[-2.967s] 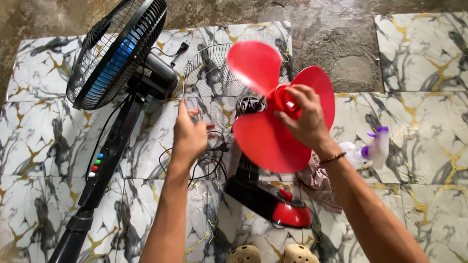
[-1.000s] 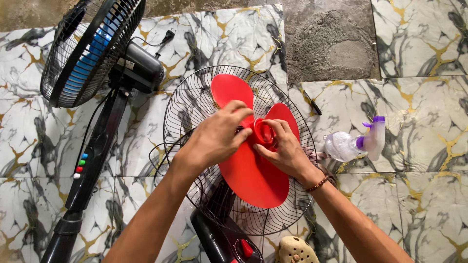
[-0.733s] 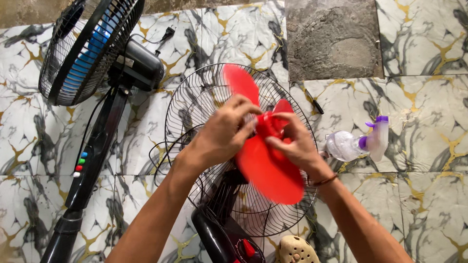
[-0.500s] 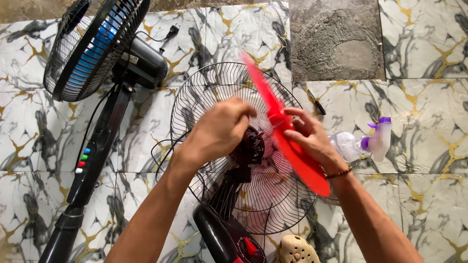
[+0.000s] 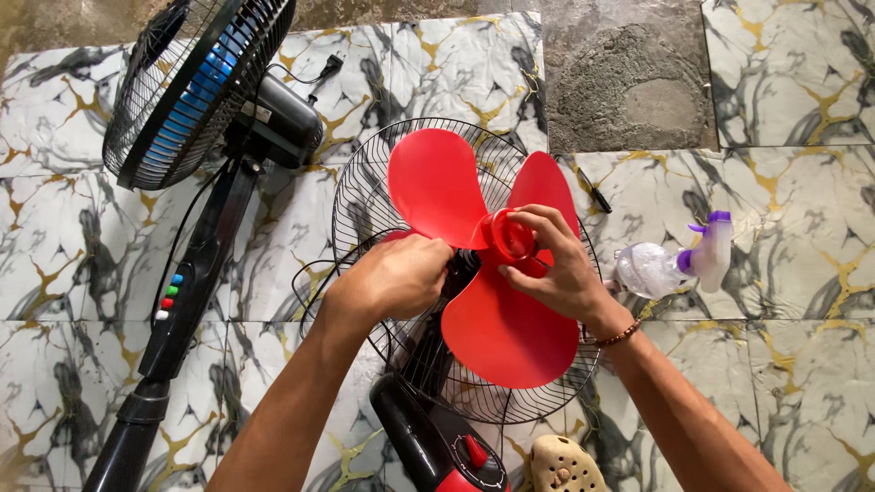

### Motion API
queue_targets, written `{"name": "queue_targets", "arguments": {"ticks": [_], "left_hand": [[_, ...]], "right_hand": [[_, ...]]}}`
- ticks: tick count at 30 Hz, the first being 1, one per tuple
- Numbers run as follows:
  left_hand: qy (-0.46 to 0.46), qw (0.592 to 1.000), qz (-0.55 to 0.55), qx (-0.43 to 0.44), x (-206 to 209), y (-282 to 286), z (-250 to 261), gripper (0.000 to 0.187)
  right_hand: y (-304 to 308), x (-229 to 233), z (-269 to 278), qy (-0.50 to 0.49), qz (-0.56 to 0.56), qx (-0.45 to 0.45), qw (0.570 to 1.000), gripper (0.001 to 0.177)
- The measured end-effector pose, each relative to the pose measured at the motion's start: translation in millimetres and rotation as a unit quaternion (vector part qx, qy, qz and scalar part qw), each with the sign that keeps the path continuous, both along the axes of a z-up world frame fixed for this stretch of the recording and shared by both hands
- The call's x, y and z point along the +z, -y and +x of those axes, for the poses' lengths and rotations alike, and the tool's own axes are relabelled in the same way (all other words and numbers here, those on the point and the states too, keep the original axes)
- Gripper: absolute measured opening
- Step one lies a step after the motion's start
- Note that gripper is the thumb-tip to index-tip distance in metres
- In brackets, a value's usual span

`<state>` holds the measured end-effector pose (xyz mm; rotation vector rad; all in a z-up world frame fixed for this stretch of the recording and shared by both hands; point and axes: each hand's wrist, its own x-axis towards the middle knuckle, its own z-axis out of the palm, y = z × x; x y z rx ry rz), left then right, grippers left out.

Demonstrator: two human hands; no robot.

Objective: The person assembles a black electric fan by attaching the front grille, securing the motor housing, and mounting a red fan blade. They then handle a second fan with blue blades, removing its front grille and detaching the blade from the motor shaft.

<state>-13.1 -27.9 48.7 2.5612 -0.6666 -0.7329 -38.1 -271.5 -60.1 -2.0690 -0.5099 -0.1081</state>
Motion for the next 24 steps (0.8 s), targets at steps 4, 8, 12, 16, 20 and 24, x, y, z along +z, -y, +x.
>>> {"name": "queue_targets", "arguments": {"ticks": [4,8,12,16,20,24], "left_hand": [[-0.043,0.999,0.023,-0.01,17.5,6.0,-5.7,0.022],[-0.063,0.996,0.058,0.017,20.7,23.3,-3.0,0.029],[0.07,0.997,0.003,-0.028,-1.3,50.5,2.2,0.027],[0.173,0.98,0.016,-0.092,-17.4,66.5,-12.2,0.025],[0.214,0.969,0.006,-0.123,-18.8,107.1,-30.7,0.034],[0.146,0.972,-0.01,-0.181,-19.4,170.3,-69.3,0.037]], "right_hand": [[-5.3,1.9,3.9,-0.164,-0.029,0.039,0.985,0.065],[-8.7,-1.6,3.2,-0.11,-0.066,0.02,0.992,0.067],[-11.8,-5.5,-1.9,-0.174,-0.051,-0.021,0.983,0.067],[-1.2,-11.5,-13.7,-0.102,-0.041,-0.042,0.993,0.075],[32.3,-24.8,-41.4,0.061,-0.021,-0.147,0.987,0.043],[88.1,-40.0,-91.3,-0.002,-0.013,-0.264,0.965,0.021]]}}
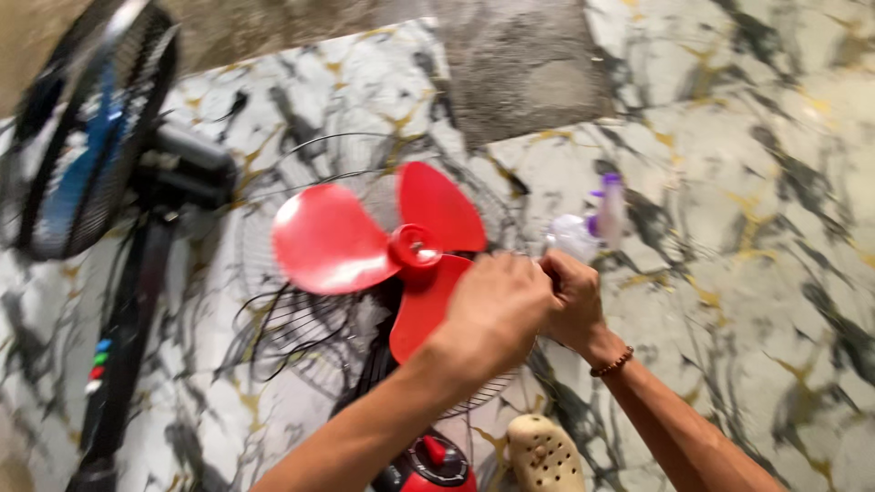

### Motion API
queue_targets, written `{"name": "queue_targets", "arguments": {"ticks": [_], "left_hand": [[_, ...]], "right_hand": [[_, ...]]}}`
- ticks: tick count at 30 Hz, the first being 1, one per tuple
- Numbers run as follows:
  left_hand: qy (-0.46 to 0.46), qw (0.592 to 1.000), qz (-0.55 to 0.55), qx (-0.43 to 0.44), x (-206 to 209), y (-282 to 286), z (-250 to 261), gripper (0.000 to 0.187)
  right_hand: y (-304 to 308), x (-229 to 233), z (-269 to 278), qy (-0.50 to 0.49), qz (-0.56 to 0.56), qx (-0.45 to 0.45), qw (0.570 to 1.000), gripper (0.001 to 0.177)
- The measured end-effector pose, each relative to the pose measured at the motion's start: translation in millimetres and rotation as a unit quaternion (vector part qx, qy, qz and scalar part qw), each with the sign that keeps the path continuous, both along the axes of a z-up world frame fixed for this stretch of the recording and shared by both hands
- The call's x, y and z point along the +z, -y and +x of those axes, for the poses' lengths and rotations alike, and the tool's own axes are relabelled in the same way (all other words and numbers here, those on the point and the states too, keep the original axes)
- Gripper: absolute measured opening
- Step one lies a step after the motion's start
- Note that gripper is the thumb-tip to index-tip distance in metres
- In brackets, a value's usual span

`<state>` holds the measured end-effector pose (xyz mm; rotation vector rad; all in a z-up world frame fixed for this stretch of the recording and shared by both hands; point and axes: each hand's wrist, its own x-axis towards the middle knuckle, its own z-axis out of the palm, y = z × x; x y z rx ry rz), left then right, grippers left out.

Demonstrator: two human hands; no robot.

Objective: The person assembles a black electric fan by attaching the front grille, securing the motor housing, and mounting a red fan blade. They then handle a second fan with blue blades, removing its front grille and detaching the blade from the motor shaft.

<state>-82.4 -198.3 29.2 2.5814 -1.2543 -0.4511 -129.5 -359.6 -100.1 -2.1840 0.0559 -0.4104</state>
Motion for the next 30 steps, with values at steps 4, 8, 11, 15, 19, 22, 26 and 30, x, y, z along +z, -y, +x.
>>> {"name": "queue_targets", "arguments": {"ticks": [4,8,11,15,19,22,26,30], "left_hand": [[-0.025,0.996,0.02,-0.085,-22.1,55.9,-37.8,0.046],[0.048,0.992,-0.009,-0.115,-60.8,96.9,-56.9,0.058],[0.041,0.99,0.037,-0.131,-92.2,122.9,-56.4,0.073],[0.052,0.99,0.07,-0.107,-130.3,152.0,-48.2,0.072],[0.046,0.991,0.077,-0.096,-163.3,164.3,-45.7,0.067],[0.079,0.991,0.059,-0.091,-181.7,171.1,-42.7,0.064],[0.004,0.996,0.064,-0.068,-183.8,178.1,-35.5,0.07],[-0.03,0.989,0.115,-0.091,-147.8,170.4,-32.4,0.076]], "right_hand": [[60.6,-19.0,-36.4,-0.046,0.002,-0.078,0.996,0.031],[102.9,-38.4,-36.3,-0.149,-0.026,-0.141,0.978,0.023],[124.8,-50.4,-21.0,-0.1,-0.103,-0.096,0.985,0.024],[140.8,-62.0,-3.7,-0.131,-0.2,-0.018,0.971,0.057],[144.3,-68.0,-2.6,-0.137,-0.22,0.016,0.966,0.063],[149.0,-73.4,-4.5,-0.166,-0.173,-0.018,0.971,0.05],[157.7,-87.2,-14.6,-0.123,-0.18,-0.04,0.975,0.037],[164.8,-96.2,-27.9,-0.073,-0.092,-0.093,0.989,0.025]]}}
